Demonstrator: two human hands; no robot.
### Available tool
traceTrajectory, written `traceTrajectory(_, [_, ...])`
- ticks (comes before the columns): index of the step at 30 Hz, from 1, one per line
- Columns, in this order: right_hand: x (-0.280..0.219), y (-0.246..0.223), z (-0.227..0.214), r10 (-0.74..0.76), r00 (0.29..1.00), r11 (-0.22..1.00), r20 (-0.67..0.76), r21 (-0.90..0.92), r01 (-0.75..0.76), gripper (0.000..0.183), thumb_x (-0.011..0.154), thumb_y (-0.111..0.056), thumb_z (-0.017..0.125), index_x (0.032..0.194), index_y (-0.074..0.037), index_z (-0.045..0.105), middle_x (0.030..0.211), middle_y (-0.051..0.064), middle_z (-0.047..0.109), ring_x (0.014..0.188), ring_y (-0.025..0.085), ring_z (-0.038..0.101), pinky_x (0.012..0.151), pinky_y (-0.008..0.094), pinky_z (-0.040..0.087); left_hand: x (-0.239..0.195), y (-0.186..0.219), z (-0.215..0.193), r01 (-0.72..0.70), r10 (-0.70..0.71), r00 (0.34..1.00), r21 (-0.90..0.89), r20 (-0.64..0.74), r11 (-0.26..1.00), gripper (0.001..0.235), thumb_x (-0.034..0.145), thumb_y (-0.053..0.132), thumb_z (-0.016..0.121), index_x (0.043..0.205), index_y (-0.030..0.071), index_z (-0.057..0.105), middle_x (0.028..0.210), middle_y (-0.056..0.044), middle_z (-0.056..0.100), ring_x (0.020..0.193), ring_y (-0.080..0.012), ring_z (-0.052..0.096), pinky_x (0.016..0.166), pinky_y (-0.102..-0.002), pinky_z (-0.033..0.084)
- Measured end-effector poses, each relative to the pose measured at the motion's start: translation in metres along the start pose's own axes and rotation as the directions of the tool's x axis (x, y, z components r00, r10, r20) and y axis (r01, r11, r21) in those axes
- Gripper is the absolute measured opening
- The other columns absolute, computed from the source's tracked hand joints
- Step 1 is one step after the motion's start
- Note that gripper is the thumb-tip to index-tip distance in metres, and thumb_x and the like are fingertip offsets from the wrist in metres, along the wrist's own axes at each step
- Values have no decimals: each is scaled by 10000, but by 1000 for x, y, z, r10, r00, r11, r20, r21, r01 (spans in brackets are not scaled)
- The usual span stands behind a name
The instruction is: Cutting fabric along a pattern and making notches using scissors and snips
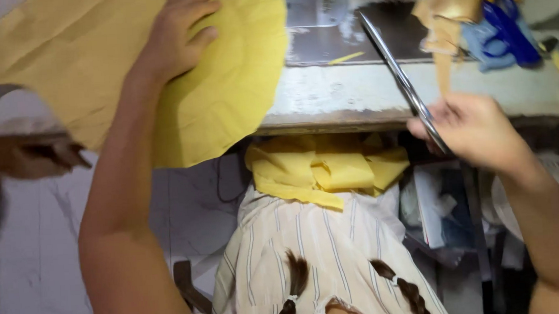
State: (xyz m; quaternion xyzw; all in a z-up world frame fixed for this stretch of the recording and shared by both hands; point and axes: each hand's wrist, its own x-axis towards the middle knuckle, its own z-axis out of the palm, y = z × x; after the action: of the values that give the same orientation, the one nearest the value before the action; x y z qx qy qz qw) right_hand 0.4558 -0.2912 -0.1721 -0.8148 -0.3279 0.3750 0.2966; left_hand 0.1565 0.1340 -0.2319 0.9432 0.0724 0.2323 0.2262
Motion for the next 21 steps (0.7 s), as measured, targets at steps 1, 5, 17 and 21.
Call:
traceTrajectory(1, [19,2,2,27,999,1000,-33,16,-27,293,903,-226,836,796,-102,594,726,-37,536,677,63,475,597,225,356,2,5,0,-35,35,999,-22,19,999,396,1021,40,718,1382,-101,637,1468,-290,562,1366,-437,504,1137,-544,323])
traceTrajectory(5, [86,16,1,-362,900,839,-242,-506,201,357,893,-267,858,836,-30,596,748,95,597,684,264,523,614,410,407,16,25,-7,121,-110,986,-82,126,989,421,970,1,710,1379,-60,632,1530,-231,524,1469,-427,408,1210,-634,168])
traceTrajectory(17, [102,85,-86,-727,623,501,-289,-843,194,349,1081,-98,803,1334,140,771,1140,364,681,1066,514,616,957,527,483,65,14,48,-42,43,998,41,-35,998,108,827,77,818,907,25,771,962,-82,633,937,-293,568,845,-399,435])
traceTrajectory(21, [110,95,-89,-705,651,491,-281,-856,163,485,992,-128,863,1390,129,761,1141,386,662,1062,540,571,993,543,432,68,20,59,14,-10,997,42,-74,999,168,828,-47,698,721,50,611,840,-69,571,848,-291,561,695,-404,443])
